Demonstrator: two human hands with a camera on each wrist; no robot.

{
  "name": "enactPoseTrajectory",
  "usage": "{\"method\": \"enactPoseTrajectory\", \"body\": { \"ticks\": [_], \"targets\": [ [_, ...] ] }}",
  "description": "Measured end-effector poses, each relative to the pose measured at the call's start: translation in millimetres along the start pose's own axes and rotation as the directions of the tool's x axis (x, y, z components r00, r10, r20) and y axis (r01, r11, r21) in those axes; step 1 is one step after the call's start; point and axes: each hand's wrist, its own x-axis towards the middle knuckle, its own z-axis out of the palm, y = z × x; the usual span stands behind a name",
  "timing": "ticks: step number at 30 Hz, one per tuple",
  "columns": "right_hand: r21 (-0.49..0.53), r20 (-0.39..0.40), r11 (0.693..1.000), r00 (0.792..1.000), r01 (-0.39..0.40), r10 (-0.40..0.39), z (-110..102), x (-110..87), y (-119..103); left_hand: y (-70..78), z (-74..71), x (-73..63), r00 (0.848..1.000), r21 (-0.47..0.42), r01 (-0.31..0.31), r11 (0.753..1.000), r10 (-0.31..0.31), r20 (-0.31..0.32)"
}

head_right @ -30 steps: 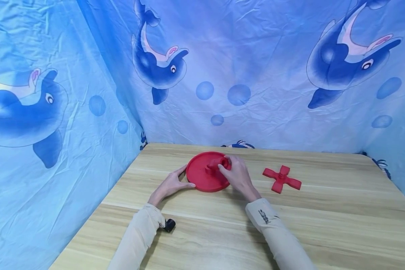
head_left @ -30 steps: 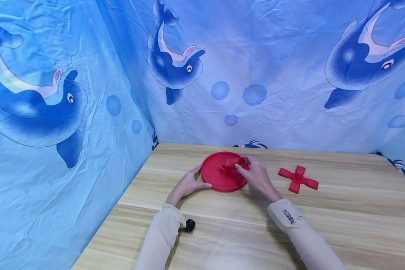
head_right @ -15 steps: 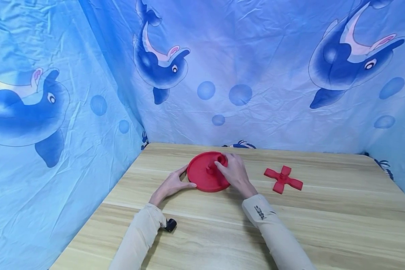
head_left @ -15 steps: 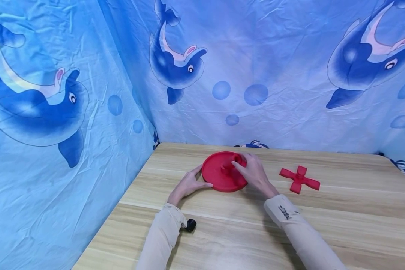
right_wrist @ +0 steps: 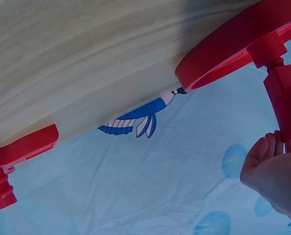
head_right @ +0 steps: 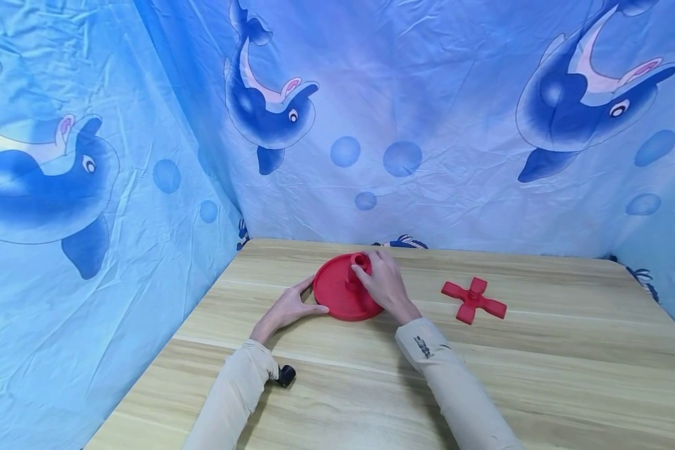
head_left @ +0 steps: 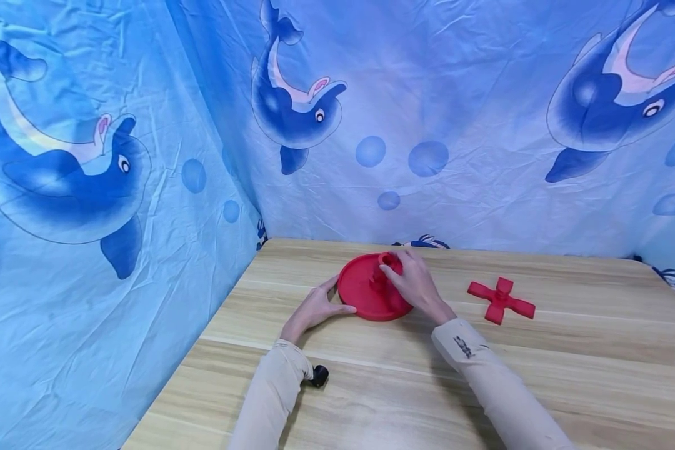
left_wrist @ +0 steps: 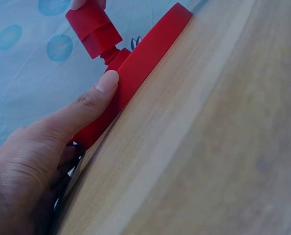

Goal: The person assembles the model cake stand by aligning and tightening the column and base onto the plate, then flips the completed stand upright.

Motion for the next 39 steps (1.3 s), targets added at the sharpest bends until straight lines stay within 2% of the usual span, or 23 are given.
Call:
{"method": "enactPoseTrajectory", "body": {
  "ticks": [14, 18, 30, 39],
  "targets": [
    [-0.097, 0.019, 0.995, 1.000, -0.005, 0.007, 12.1, 13.3, -2.4, -2.0, 1.2, 0.1, 1.000, 0.005, -0.013, 1.000, 0.013, -0.002],
    [-0.089, 0.034, 0.996, 0.999, -0.023, 0.026, 14.8, 13.8, -0.3, -2.0, 1.3, -0.1, 1.000, 0.012, -0.015, 1.000, 0.015, 0.004],
    [0.026, 0.040, 0.998, 0.997, -0.060, 0.059, 16.2, 15.8, -1.3, -2.3, 1.0, 0.4, 1.000, 0.003, -0.025, 1.000, 0.025, -0.001],
    [-0.032, 0.065, 0.999, 0.997, -0.039, 0.041, 16.0, 15.3, 1.0, -3.1, 0.6, 0.3, 1.000, -0.003, -0.028, 1.000, 0.028, -0.006]
  ]
}}
